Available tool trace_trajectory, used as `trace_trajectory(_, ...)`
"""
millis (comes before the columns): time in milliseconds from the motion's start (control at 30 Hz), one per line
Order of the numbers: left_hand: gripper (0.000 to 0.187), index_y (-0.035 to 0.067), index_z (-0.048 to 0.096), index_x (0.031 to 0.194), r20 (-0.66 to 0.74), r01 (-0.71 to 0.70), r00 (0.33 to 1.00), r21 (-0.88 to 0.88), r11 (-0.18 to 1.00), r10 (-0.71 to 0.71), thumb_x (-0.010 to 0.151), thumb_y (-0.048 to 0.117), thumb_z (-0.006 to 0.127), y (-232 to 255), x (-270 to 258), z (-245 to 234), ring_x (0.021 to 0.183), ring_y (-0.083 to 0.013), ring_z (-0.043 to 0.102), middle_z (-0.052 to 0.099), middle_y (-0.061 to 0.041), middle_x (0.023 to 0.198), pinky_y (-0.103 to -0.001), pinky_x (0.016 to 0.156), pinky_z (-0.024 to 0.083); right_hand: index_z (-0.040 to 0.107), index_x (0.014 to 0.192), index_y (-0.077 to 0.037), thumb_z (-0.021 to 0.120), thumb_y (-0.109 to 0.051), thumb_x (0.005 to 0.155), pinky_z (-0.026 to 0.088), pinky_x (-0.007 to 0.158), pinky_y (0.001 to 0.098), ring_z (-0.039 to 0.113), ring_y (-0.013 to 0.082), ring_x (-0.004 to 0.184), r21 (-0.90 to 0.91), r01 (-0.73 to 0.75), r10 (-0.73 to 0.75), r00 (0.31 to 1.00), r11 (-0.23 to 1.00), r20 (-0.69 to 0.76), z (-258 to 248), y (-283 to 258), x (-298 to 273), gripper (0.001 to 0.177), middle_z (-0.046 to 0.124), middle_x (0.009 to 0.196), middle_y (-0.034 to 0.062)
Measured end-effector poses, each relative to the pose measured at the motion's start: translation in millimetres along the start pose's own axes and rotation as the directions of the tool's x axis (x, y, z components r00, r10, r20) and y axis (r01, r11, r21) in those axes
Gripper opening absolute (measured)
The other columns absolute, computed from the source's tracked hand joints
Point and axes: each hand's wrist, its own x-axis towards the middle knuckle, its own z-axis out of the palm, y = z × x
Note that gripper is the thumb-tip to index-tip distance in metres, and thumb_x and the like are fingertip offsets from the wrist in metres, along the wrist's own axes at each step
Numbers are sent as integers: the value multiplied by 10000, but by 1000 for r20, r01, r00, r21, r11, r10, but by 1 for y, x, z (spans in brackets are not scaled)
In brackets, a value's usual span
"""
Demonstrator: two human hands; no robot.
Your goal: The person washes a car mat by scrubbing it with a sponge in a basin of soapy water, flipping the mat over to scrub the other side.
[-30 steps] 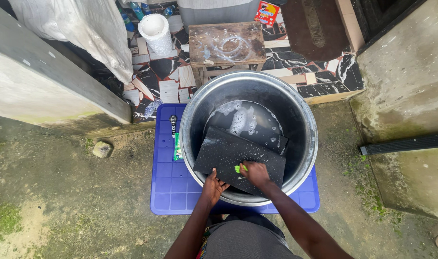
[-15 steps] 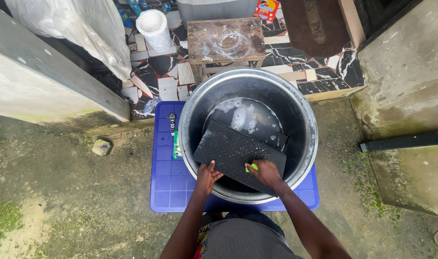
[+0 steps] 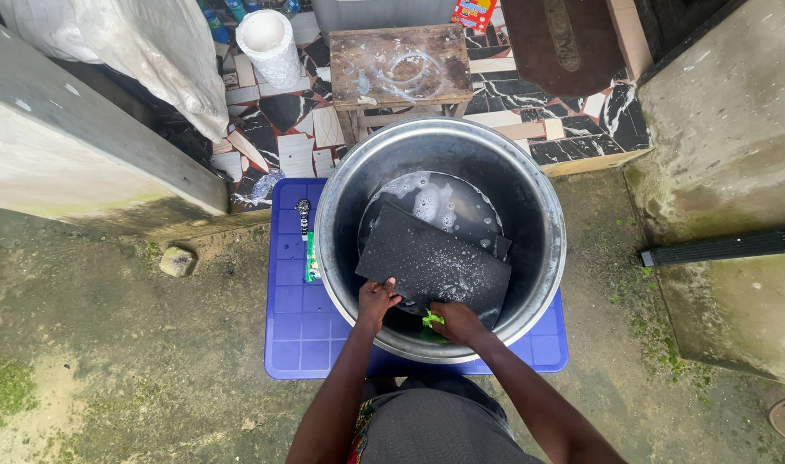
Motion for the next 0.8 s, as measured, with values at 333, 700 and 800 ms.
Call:
trace_trajectory(333, 293, 17, 602, 1218, 16, 185, 983, -182, 966, -185, 986, 187, 659, -10, 1, 4, 963, -228, 718, 684, -104, 1125, -364, 857, 637, 666, 1226, -128, 690, -114, 881, 502, 946, 504, 675, 389, 1049, -37, -99, 99, 995, 994, -14, 46, 57, 33, 347, 729, 1053, 184)
trace_trajectory(700, 316, 3, 576, 1199, 31, 246, 969, -212, 946, -246, 1003, 239, 654, -4, 5, 5, 1055, -255, 712, 665, -121, 1146, -368, 885, 613, 786, 1160, -153, 551, -98, 965, 564, 1008, 409, 696, 294, 1204, -456, -315, 385, 921, 832, 67, 51, 58, 64, 310, 734, 1236, 115)
trace_trajectory(800, 318, 10, 580, 1175, 22, 232, 972, -196, 953, -233, 998, 264, 654, -4, 5, 6, 1031, -260, 716, 663, -131, 1132, -368, 882, 619, 773, 1176, -168, 568, -183, 976, 592, 980, 435, 702, 298, 1205, -378, -502, 570, 817, 778, 88, 63, 45, 72, 287, 730, 1257, 106)
